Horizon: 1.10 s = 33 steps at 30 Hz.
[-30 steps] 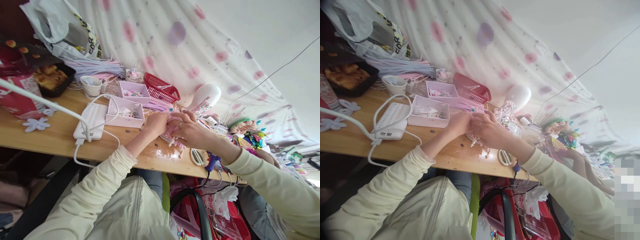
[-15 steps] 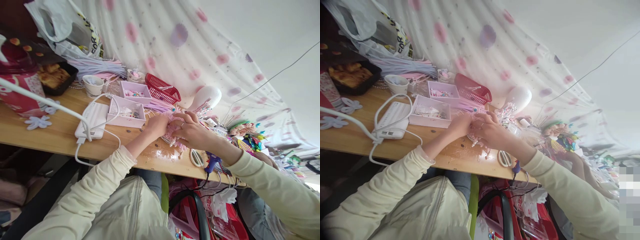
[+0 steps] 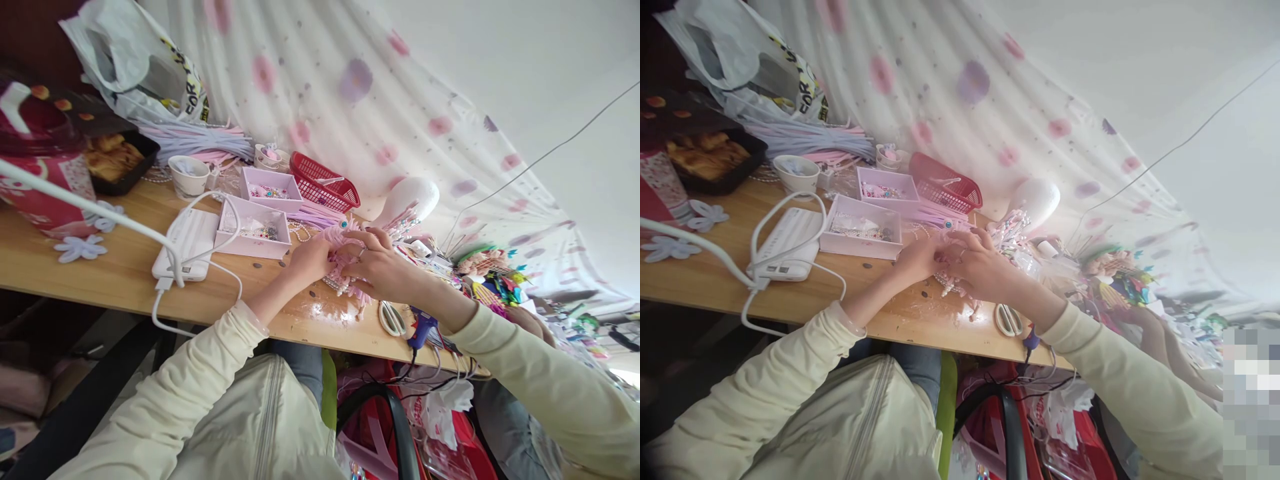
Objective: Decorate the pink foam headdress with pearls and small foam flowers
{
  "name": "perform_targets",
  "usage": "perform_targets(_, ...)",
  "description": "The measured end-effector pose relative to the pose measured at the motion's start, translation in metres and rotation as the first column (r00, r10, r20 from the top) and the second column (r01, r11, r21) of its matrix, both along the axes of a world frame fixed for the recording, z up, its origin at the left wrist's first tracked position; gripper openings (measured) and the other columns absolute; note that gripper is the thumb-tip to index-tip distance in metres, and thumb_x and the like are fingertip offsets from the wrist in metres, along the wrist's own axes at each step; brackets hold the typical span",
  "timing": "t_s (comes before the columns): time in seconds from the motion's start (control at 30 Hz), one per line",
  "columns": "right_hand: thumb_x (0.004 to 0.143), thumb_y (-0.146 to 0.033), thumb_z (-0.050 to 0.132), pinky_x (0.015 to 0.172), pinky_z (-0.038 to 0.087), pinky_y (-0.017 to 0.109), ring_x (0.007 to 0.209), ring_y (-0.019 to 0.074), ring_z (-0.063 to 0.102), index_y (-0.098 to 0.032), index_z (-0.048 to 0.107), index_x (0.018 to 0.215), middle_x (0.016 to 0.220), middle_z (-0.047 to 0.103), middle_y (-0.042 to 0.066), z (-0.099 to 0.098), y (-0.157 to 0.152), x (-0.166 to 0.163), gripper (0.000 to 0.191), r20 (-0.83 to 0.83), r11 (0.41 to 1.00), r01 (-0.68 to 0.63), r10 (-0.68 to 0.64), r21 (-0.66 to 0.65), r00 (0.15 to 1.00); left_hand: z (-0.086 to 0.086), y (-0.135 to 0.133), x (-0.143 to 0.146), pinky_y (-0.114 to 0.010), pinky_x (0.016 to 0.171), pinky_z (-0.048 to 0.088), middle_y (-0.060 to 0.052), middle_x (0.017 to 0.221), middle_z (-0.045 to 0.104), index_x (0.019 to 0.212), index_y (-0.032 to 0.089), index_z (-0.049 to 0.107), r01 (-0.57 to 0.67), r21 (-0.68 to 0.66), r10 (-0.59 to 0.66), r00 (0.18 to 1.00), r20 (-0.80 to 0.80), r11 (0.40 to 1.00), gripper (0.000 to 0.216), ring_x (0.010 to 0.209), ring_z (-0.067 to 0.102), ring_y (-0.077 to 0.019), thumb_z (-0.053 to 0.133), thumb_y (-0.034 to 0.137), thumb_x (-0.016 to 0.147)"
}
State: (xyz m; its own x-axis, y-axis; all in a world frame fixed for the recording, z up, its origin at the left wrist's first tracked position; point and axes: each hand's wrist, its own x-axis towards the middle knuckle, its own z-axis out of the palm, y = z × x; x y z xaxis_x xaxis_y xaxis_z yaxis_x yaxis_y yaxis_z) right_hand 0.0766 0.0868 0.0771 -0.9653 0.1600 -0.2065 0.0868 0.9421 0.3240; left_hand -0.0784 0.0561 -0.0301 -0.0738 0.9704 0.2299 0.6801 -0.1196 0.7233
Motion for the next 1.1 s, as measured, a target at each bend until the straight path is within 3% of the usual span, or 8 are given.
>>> perform_targets(0.17, 0.085, -0.019, 0.065, 0.112, 0.018, 0.063, 0.141, 0.0378, 0.031, -0.023, 0.077, 0.100, 0.132, 0.065, 0.012, -0.002, 0.001, 0.001, 0.020, -0.003, 1.000, -0.006, 0.006, 0.015, 1.000, -0.004, -0.004, -0.005, -0.031, 0.076, 0.052, -0.006, 0.087, 0.078, 0.082, 0.019, 0.076, 0.011, -0.013, -0.009, 0.994, 0.108, 1.000, 0.020, 0.088, 0.071, -0.0244, 0.059, 0.029, 0.087)
perform_targets(0.33, 0.084, -0.021, 0.067, 0.112, 0.016, 0.062, 0.139, 0.0377, 0.034, -0.025, 0.078, 0.092, 0.120, 0.069, 0.011, -0.008, 0.008, 0.005, 0.014, -0.044, 0.999, -0.029, 0.031, 0.035, 0.999, -0.016, -0.014, -0.003, -0.030, 0.081, 0.053, -0.008, 0.097, 0.078, 0.102, 0.015, 0.075, -0.049, -0.003, 0.048, 0.968, 0.247, 0.999, 0.021, 0.091, 0.072, -0.0228, 0.063, 0.019, 0.085)
perform_targets(0.47, 0.086, -0.021, 0.066, 0.112, 0.018, 0.061, 0.139, 0.0375, 0.033, -0.026, 0.078, 0.096, 0.121, 0.069, 0.011, -0.008, 0.008, 0.004, 0.017, -0.035, 0.999, -0.029, 0.030, 0.031, 0.999, -0.026, -0.018, 0.007, -0.032, 0.088, 0.053, -0.007, 0.098, 0.078, 0.099, 0.018, 0.077, -0.069, 0.060, 0.047, 0.949, 0.313, 0.996, 0.026, 0.095, 0.071, -0.0229, 0.062, 0.007, 0.081)
perform_targets(0.63, 0.086, -0.020, 0.066, 0.112, 0.018, 0.062, 0.140, 0.0374, 0.034, -0.026, 0.077, 0.098, 0.123, 0.068, 0.011, -0.004, 0.003, 0.001, 0.018, -0.008, 1.000, -0.006, 0.006, 0.030, 1.000, -0.037, -0.018, 0.016, -0.035, 0.091, 0.053, -0.010, 0.105, 0.075, 0.096, 0.017, 0.078, -0.128, 0.123, 0.072, 0.922, 0.380, 0.984, 0.024, 0.098, 0.070, -0.0244, 0.062, 0.006, 0.081)
perform_targets(0.77, 0.086, -0.020, 0.065, 0.111, 0.018, 0.063, 0.140, 0.0377, 0.034, -0.026, 0.077, 0.099, 0.121, 0.069, 0.012, -0.005, 0.002, 0.001, 0.019, 0.029, 0.999, 0.012, -0.013, 0.036, 0.999, -0.045, -0.019, 0.020, -0.033, 0.088, 0.055, -0.009, 0.108, 0.076, 0.108, 0.016, 0.074, -0.160, 0.140, 0.085, 0.897, 0.435, 0.977, 0.030, 0.096, 0.071, -0.0215, 0.061, 0.005, 0.084)
perform_targets(0.93, 0.086, -0.020, 0.066, 0.111, 0.018, 0.064, 0.141, 0.0377, 0.034, -0.027, 0.077, 0.104, 0.121, 0.070, 0.012, -0.006, 0.001, -0.001, 0.023, 0.032, 0.999, 0.016, -0.017, 0.047, 0.999, -0.051, -0.020, 0.025, -0.031, 0.086, 0.055, -0.007, 0.106, 0.076, 0.105, 0.019, 0.075, -0.153, 0.162, 0.067, 0.894, 0.443, 0.975, 0.027, 0.095, 0.071, -0.0202, 0.060, 0.007, 0.086)
perform_targets(1.1, 0.086, -0.021, 0.065, 0.113, 0.019, 0.063, 0.141, 0.0374, 0.034, -0.025, 0.077, 0.104, 0.120, 0.071, 0.013, -0.006, -0.003, -0.004, 0.022, 0.045, 0.999, 0.009, -0.011, 0.046, 0.999, -0.054, -0.021, 0.025, -0.035, 0.088, 0.054, -0.009, 0.104, 0.070, 0.103, 0.020, 0.077, -0.167, 0.176, 0.086, 0.914, 0.396, 0.970, 0.026, 0.095, 0.068, -0.0225, 0.059, 0.009, 0.087)
